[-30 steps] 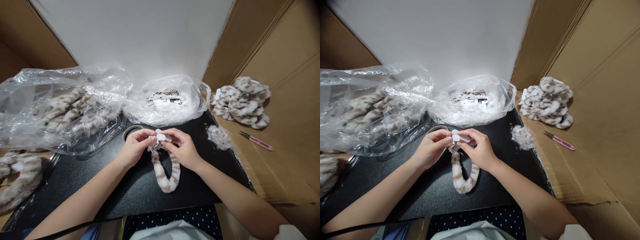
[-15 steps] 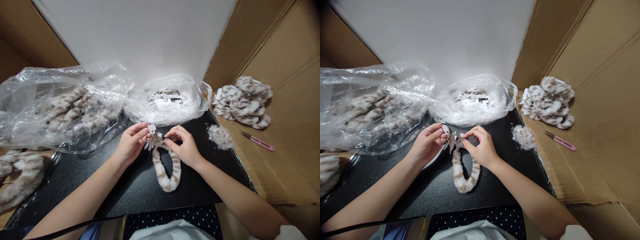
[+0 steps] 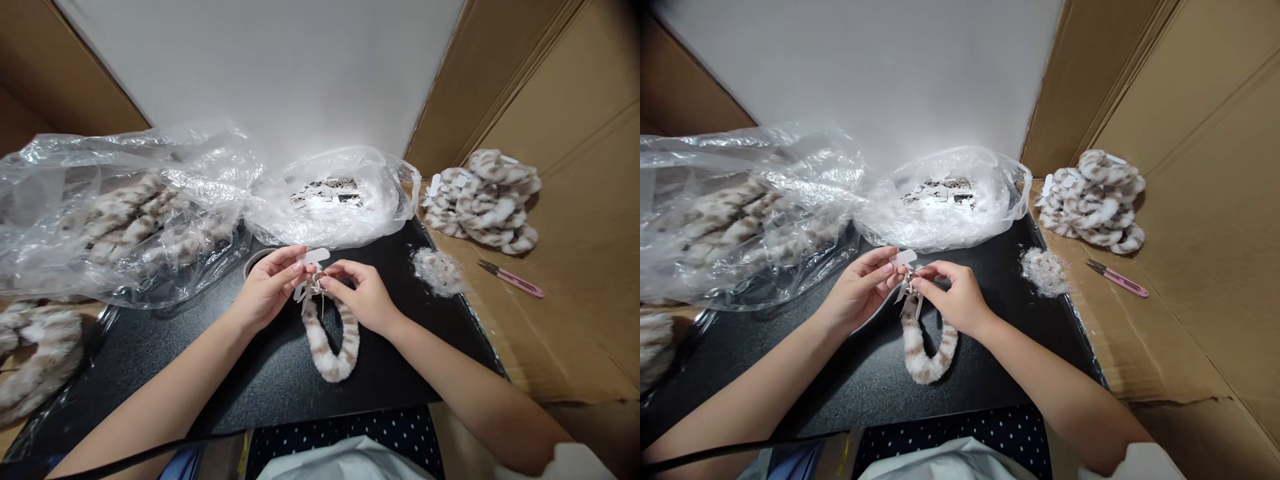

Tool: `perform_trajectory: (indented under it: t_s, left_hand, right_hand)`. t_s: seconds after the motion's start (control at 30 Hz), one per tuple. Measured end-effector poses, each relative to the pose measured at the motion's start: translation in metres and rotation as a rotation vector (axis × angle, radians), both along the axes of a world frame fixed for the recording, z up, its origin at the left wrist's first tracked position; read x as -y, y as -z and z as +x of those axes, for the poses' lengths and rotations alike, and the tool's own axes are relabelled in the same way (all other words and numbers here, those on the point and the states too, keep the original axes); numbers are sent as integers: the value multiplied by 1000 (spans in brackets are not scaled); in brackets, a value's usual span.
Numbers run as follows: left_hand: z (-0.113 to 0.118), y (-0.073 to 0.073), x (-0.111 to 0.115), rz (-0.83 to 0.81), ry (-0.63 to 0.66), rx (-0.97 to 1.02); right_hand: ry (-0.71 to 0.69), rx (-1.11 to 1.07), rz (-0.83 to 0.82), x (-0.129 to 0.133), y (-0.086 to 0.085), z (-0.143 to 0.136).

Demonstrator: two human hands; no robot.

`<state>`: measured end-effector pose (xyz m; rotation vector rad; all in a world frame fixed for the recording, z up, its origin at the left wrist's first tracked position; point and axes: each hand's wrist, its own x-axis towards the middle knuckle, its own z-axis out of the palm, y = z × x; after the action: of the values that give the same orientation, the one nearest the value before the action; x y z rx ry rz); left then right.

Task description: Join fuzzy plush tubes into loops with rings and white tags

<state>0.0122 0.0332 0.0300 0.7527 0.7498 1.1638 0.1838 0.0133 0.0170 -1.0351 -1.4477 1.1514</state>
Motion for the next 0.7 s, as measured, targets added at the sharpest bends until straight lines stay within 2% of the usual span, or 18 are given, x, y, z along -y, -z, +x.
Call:
perform_trajectory:
  t_s: [0.1,0.33,0.5,0.7]
  left_hand:
    - [0,3,1,67,7,-50]
    - [1,15,4,210,135,-245]
    - [3,16,7,211,230,-322]
    - [2,12,7,181,249,-349]
  right_hand:
    - [-20,-208,-174,-3,0,2]
    - [-13,-492,-345,-7,-8,7]
    - [13,-531,-391,-9,-10,10]
    - [37,-499,-416,-11,-10,12]
